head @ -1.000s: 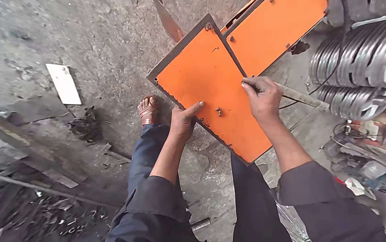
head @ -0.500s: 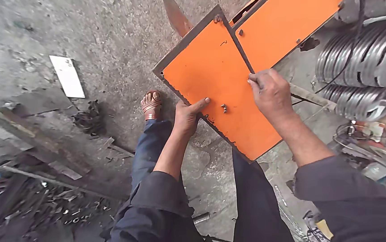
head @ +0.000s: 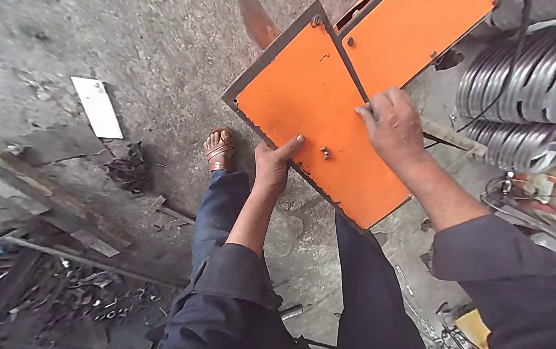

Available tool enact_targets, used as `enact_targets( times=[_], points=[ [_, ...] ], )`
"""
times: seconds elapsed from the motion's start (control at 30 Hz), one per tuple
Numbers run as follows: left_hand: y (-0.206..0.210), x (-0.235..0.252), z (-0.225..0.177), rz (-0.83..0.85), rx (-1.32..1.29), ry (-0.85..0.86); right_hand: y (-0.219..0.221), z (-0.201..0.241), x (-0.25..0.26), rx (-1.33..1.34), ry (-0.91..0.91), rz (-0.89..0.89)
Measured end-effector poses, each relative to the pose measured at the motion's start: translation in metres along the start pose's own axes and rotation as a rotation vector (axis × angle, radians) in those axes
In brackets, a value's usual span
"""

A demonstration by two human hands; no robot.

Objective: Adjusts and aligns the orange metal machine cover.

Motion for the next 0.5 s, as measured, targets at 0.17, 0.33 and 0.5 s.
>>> enact_targets(
  times=[0.17, 0.33, 0.5],
  points=[
    [0.003, -0.001, 0.003, -0.03, -0.012, 0.025, 0.007, -0.006, -0.007, 0.119, 0.002, -0.107],
    [-0.001, 0.009, 0.005, -0.031, -0.045, 0.04, 0.011, -0.01, -0.007, 0.233, 0.007, -0.166],
    [-0.002, 0.011, 0.003, -0.029, -0.024, 0.028, 0.0, -0.008, -0.003, 0.259, 0.005, -0.1]
  ],
)
Point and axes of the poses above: each hand's wrist, its own x-axis towards the middle knuckle, its own y-axis out of the palm, z = x × y, the point moved 2 cm from there along x, towards the middle knuckle, and after that the axes turned 12 degrees about z, right-handed, at the moved point
